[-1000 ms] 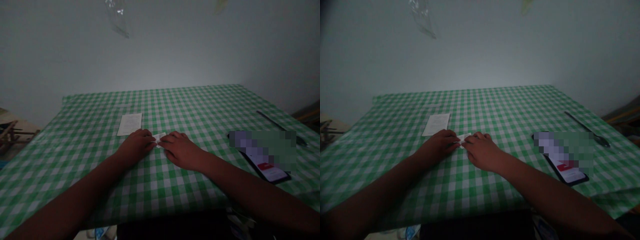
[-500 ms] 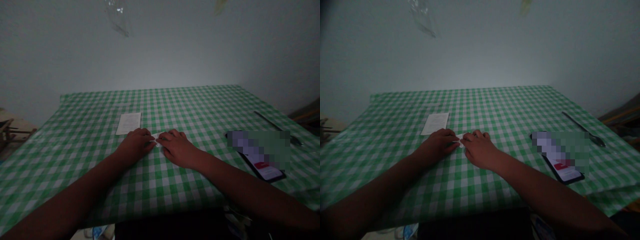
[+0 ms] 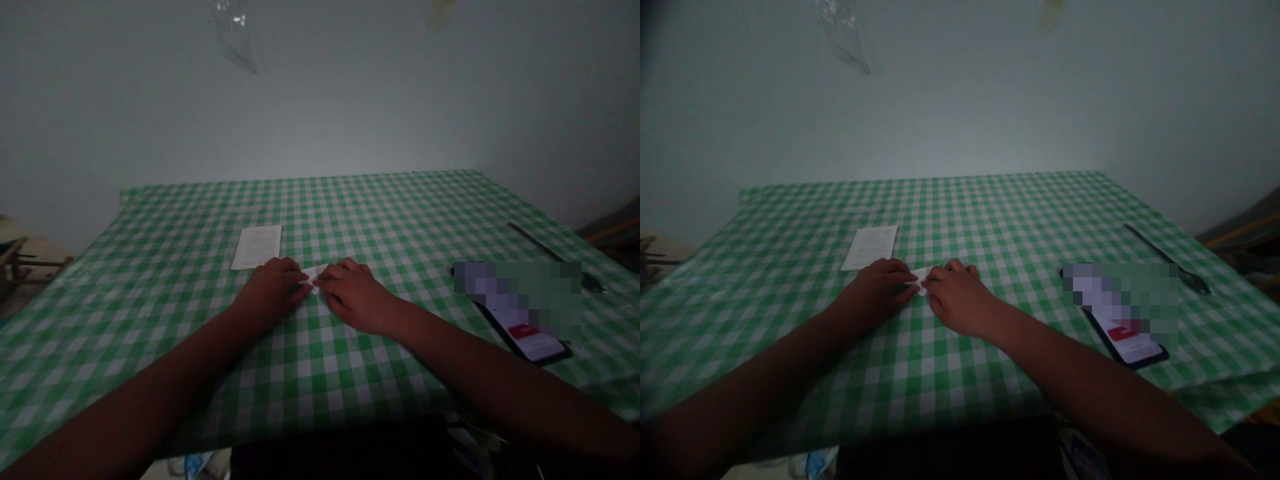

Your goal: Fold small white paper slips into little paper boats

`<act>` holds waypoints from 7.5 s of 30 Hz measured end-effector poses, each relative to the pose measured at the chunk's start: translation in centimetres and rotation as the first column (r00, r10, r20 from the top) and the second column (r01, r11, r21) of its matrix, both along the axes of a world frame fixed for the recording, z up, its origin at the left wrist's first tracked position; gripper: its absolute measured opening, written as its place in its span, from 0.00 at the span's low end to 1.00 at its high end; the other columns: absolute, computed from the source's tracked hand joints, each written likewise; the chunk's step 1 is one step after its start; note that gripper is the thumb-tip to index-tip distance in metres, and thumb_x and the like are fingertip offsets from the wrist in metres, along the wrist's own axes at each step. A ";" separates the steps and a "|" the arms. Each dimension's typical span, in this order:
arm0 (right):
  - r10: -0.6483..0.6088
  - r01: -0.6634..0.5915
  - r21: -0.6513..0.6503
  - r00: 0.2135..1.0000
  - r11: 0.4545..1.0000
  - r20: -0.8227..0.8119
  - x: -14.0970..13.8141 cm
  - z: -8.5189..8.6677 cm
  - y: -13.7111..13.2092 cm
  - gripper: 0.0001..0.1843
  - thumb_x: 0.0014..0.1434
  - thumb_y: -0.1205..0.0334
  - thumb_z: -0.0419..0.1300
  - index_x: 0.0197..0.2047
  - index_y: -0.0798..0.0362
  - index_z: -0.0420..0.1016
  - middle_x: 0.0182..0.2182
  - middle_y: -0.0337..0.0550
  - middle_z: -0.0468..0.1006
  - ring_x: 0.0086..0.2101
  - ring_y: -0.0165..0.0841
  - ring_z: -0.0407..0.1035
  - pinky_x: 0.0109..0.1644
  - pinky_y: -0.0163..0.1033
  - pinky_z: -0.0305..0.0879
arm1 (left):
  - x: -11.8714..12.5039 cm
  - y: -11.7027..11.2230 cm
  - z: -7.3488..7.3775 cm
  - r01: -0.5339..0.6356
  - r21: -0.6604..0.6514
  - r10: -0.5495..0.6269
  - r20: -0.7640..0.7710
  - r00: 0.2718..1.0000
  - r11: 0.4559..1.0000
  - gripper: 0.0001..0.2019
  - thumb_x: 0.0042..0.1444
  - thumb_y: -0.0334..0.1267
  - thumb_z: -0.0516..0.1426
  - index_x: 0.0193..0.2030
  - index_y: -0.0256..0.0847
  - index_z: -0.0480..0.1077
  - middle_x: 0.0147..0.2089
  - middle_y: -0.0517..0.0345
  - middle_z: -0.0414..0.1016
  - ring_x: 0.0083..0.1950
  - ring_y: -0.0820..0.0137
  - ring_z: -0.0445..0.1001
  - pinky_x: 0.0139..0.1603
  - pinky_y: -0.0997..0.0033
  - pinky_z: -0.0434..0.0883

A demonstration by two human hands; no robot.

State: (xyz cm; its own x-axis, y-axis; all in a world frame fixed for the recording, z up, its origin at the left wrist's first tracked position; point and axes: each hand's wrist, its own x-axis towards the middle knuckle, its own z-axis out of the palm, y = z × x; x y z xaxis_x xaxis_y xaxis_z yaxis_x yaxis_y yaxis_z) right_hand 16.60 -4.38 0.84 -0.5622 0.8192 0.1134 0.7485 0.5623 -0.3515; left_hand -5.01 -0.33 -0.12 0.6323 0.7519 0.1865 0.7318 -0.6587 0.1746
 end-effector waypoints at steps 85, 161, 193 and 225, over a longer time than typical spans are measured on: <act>0.130 -0.136 0.070 0.989 0.988 0.076 0.2 0.0 -0.5 0.23 0.65 0.67 0.51 0.63 0.55 0.67 0.62 0.50 0.68 0.59 0.43 0.62 0.62 0.55 0.58 | 0.5 -0.3 0.4 -0.093 -0.024 0.094 0.003 0.996 0.995 0.12 0.62 0.43 0.57 0.49 0.50 0.77 0.53 0.54 0.75 0.55 0.56 0.66 0.54 0.50 0.59; -0.026 0.015 0.077 0.990 0.997 0.139 0.2 -1.0 -1.4 0.28 0.68 0.57 0.48 0.68 0.56 0.62 0.69 0.48 0.59 0.66 0.54 0.48 0.65 0.62 0.56 | 0.2 0.4 -0.4 0.096 -0.035 -0.094 0.039 0.995 0.995 0.08 0.64 0.39 0.55 0.47 0.44 0.74 0.53 0.56 0.74 0.55 0.62 0.71 0.55 0.55 0.58; -0.058 0.051 0.071 0.993 0.996 0.103 -0.4 -0.5 -1.6 0.29 0.66 0.52 0.52 0.68 0.52 0.61 0.67 0.48 0.61 0.63 0.53 0.52 0.63 0.62 0.57 | 0.5 -0.5 0.2 0.052 0.010 -0.052 0.002 0.999 0.999 0.09 0.62 0.37 0.56 0.47 0.46 0.75 0.54 0.54 0.73 0.55 0.59 0.69 0.56 0.50 0.60; -0.212 0.212 0.144 0.977 0.967 -0.012 1.9 -0.5 1.4 0.18 0.66 0.58 0.52 0.51 0.51 0.79 0.56 0.51 0.74 0.56 0.47 0.61 0.57 0.56 0.61 | 1.0 0.7 -0.4 0.195 -0.053 -0.190 0.090 0.978 0.979 0.07 0.64 0.39 0.55 0.42 0.40 0.72 0.48 0.51 0.75 0.52 0.62 0.72 0.55 0.57 0.70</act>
